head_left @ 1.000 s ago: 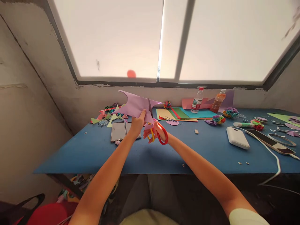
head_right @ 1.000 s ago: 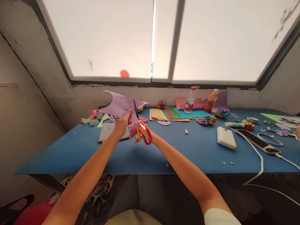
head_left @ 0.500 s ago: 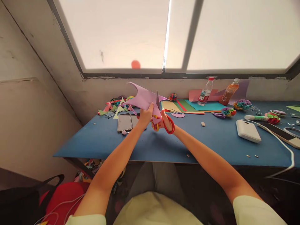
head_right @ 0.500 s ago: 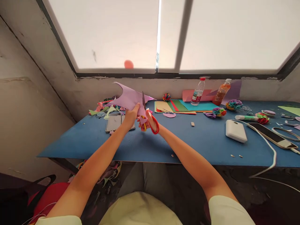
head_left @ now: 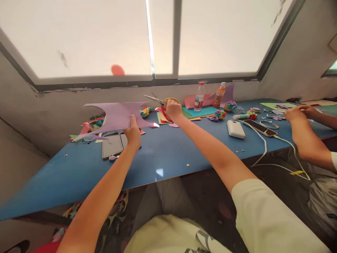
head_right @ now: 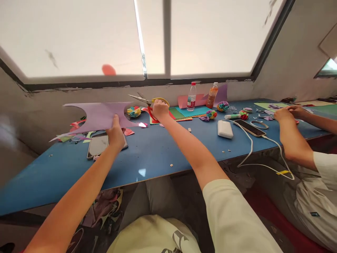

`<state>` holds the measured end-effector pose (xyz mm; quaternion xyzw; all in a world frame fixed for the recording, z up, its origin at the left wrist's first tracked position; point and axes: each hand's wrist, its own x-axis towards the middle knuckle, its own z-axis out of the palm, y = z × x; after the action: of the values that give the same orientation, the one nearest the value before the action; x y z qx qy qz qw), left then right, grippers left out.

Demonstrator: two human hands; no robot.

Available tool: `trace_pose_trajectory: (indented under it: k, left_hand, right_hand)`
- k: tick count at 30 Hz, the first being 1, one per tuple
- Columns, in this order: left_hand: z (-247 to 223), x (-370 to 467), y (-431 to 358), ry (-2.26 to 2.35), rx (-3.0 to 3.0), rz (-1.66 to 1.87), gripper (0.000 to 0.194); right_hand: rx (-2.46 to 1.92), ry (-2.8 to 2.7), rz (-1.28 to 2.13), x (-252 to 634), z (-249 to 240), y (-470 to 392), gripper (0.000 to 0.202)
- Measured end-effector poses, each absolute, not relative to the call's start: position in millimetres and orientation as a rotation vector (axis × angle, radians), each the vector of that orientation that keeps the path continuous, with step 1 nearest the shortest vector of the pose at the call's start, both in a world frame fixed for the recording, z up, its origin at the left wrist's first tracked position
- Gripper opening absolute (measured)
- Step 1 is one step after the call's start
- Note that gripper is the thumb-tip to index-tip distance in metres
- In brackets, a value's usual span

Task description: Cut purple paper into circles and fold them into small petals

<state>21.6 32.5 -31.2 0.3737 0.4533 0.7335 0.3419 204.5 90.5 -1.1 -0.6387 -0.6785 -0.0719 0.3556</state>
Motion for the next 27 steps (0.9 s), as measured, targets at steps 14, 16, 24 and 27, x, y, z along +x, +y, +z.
trace_pose_trajectory:
  k: [14,16,24,27]
  left_hand:
    - [-41.2,29.6,29.2,1.203,1.0,1.884,0.033]
    - [-41.4,30.0,28.3,1.207,1.019,1.875,0.033]
    - [-38.7,31.5,19.3,1.23,1.142,1.959,0.035]
    - [-38.1,32.1,17.2,1.238,1.148,1.934,0.037]
  right_hand:
    - [-2.007,-1.735,-0.532,203.2,-26.9,125.6,0.083]
    - [-2.017,-1.753,-0.525,202.0,-27.1,126.1,0.083]
    - [-2.076,-1.705,-0.576,199.4,-25.0,127.8,0.087]
    - [-2.108,-1.674,-0.564,199.4,-25.8,127.8,0.086]
